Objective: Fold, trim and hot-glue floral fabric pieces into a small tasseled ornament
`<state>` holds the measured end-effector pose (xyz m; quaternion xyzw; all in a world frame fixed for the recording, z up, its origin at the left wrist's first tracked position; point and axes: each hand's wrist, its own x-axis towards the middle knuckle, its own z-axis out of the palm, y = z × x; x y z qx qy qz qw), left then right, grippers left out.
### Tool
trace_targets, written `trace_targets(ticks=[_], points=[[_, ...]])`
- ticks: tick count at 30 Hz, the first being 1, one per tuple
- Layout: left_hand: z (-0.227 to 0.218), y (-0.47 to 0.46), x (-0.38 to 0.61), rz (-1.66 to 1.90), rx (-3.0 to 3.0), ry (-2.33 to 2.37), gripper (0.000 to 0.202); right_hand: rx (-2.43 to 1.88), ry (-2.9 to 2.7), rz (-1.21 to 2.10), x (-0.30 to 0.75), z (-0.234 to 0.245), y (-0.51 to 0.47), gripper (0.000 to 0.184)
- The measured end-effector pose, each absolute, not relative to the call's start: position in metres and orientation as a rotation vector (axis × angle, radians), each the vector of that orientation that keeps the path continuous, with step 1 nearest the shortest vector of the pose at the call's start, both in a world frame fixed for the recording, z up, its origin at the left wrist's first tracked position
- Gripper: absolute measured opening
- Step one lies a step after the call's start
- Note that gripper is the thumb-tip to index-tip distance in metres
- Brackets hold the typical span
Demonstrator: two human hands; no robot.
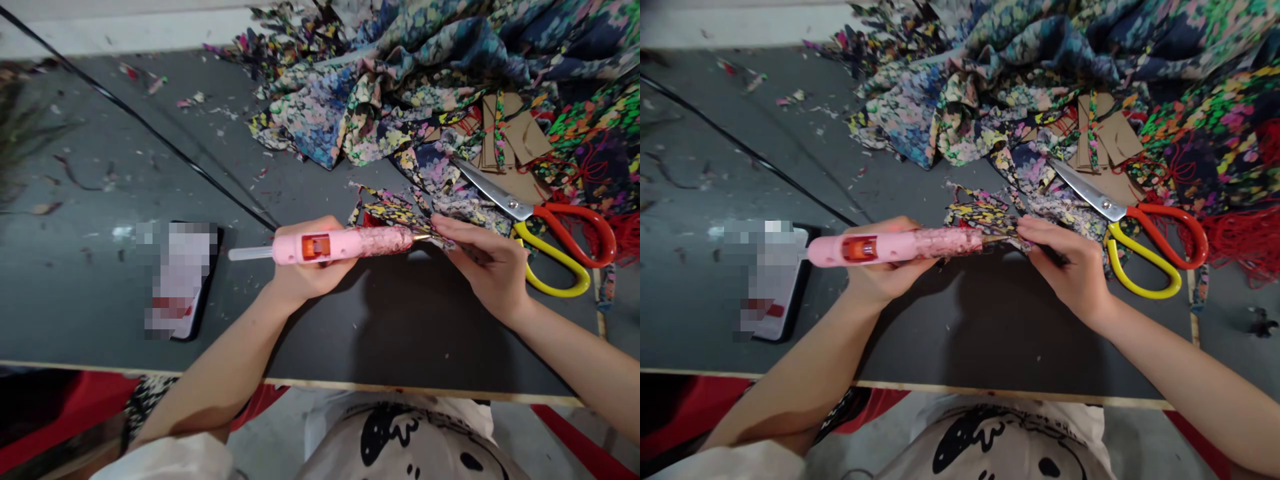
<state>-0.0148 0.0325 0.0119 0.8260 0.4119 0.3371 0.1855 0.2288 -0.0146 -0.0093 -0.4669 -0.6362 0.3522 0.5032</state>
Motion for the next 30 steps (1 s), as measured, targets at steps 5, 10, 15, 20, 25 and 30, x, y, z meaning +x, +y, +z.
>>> trace_targets(ticks=[5,10,15,20,25,30], points=[[0.0112,0.0343,-0.0142,0.942,2.337,1.159,0.027,-1.135,-1.513,0.885,0.2292,-0.0103,-0.0156,0.038],[0.0119,0.0352,-0.0118,0.973,2.340,1.126,0.030,-1.145,-1.520,0.879,0.2290,-0.0095,-0.0155,0.037],[0.0148,0.0331,-0.0111,0.978,2.371,1.080,0.025,-1.153,-1.547,0.863,0.2285,-0.0076,-0.0151,0.037],[0.0161,0.0319,-0.0104,0.930,2.377,1.118,0.024,-1.163,-1.566,0.859,0.2276,-0.0068,-0.0151,0.034],[0.0155,0.0330,-0.0112,0.909,2.451,1.142,0.026,-1.146,-1.504,0.892,0.2278,-0.0081,-0.0156,0.035],[0.0095,0.0320,-0.0162,0.870,2.421,1.264,0.026,-1.141,-1.442,0.899,0.2300,-0.0117,-0.0163,0.034]])
